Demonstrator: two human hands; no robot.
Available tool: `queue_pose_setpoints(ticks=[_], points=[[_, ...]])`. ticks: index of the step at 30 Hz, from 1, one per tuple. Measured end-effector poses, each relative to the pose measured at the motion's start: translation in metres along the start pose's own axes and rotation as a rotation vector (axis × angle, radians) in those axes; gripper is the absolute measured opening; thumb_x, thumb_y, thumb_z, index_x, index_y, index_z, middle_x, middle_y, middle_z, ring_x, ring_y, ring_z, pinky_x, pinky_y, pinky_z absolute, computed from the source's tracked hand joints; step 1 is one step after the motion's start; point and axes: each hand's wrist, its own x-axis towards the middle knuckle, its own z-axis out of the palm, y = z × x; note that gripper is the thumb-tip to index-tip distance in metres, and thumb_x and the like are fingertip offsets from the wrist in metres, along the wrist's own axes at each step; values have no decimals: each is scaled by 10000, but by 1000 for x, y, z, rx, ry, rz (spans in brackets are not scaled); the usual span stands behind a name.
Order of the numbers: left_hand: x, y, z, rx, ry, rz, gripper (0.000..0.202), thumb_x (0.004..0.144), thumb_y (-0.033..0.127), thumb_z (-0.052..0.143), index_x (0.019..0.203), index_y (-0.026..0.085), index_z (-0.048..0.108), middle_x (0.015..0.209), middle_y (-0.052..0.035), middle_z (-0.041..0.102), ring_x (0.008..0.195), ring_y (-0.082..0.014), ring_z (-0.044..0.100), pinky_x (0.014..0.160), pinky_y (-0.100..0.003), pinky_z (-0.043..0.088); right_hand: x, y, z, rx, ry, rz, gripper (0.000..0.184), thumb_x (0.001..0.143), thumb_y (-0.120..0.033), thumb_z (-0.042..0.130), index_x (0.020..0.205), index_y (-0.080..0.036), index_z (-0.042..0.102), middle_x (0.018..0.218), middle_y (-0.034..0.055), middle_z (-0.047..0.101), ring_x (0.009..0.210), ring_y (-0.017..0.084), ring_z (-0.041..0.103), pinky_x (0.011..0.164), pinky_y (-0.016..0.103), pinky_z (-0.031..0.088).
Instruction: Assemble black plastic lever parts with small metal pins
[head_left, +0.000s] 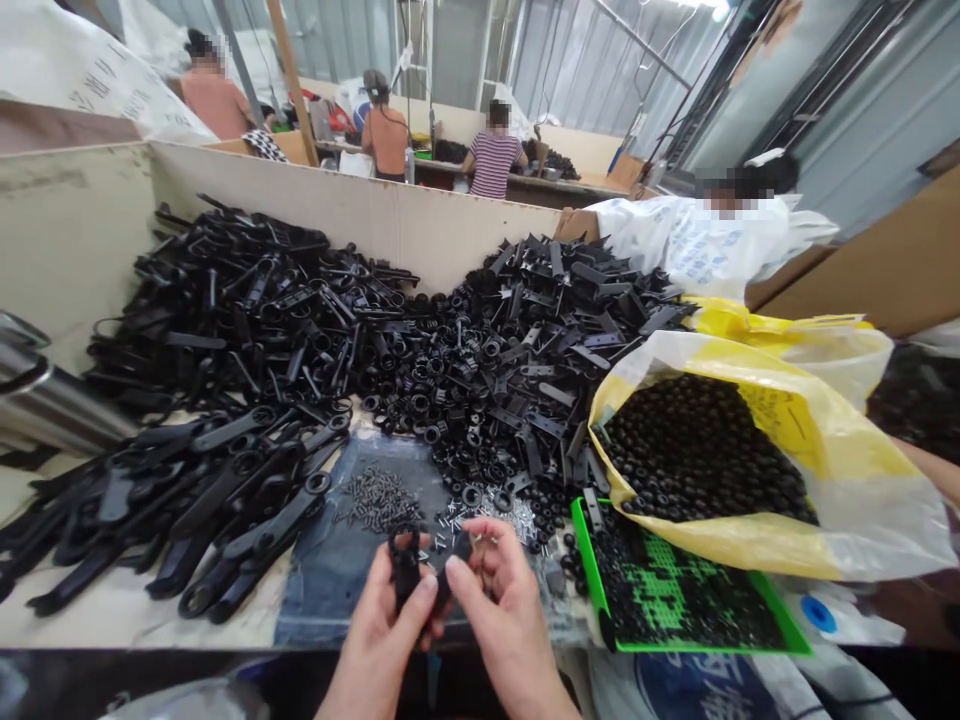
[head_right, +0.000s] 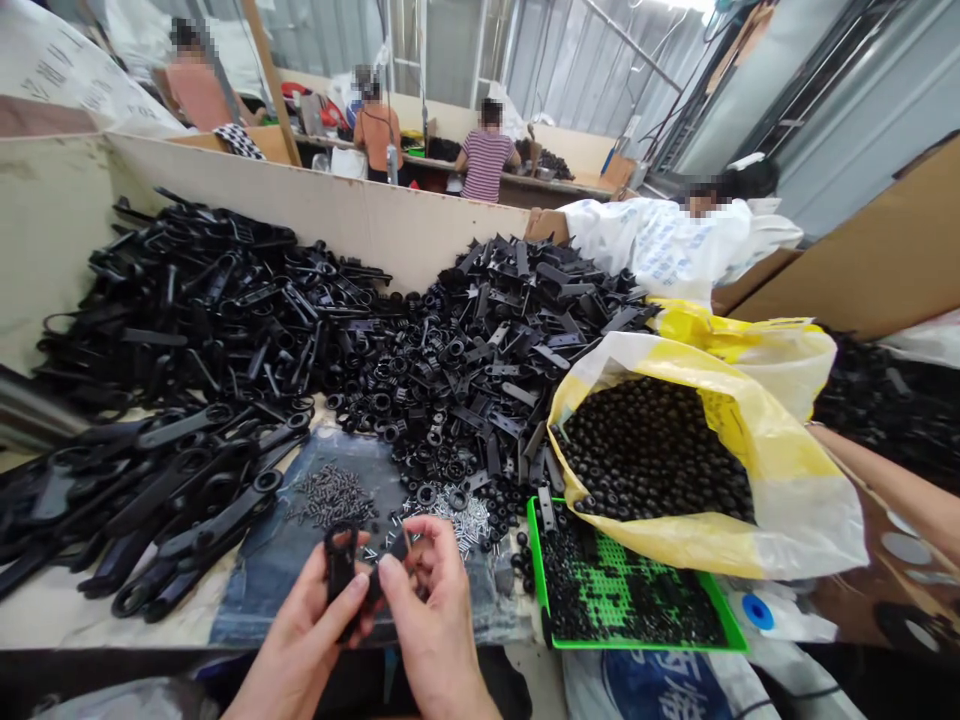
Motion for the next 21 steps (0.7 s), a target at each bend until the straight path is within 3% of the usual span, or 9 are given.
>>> queue_pose_setpoints(ticks=[3,6,8,10,12,14,17,21], points=[[2,10,-25,131,-11,37,586,682,548,838,1129,243,616,679,54,609,530,-112,518,498,-214,352,-2,-7,-5,-227,-128,-45,205,901,-359,631,1044,-219,584,784,-14,648,698,155,630,629,237,521],[0,23,-44,280,-137,8,558,737,559,793,1154,228,622,687,53,589,562,-110,517,517,-212,357,1,-26,-22,-523,-343,-173,133,890,-257,665,1021,-236,682,941,4,654,734,139,590,665,236,488],[-3,27,-48,293,-215,-43,533,767,531,781,1174,225,622,714,46,595,602,-113,527,551,-218,382,5,-35,-31,-573,-523,-242,199,923,-231,650,1109,-272,707,1032,11,664,754,134,600,698,243,488],[-5,27,-46,222,-221,-97,514,781,502,784,1183,226,623,761,39,614,612,-100,519,566,-216,382,7,-35,-35,-555,-621,-273,211,949,-227,636,1135,-286,718,1009,8,680,805,147,627,730,249,491],[-7,21,-42,77,-163,-109,511,802,497,770,1213,234,618,829,28,636,636,-92,525,588,-214,390,7,-28,-35,-545,-562,-277,170,933,-241,665,1082,-276,739,893,-2,669,772,156,627,691,246,487],[-7,13,-39,-104,-98,-88,477,830,474,749,1234,255,620,913,13,659,723,-110,575,640,-224,420,3,-20,-31,-546,-414,-263,134,894,-268,706,1020,-264,754,804,-13,630,665,149,592,600,237,468],[-8,0,-35,-307,-105,-80,436,828,352,741,1245,280,640,1083,-24,698,1016,-199,636,837,-294,477,-4,-10,-21,-521,-241,-271,151,880,-313,712,1012,-260,764,763,-14,605,584,140,562,519,226,451],[-7,-10,-30,-398,-119,-77,487,799,302,756,1271,317,636,1360,-18,643,1351,-243,496,1122,-364,365,-10,-2,-3,-502,-191,-308,273,912,-337,687,1172,-270,734,771,-9,615,539,128,548,492,219,455]])
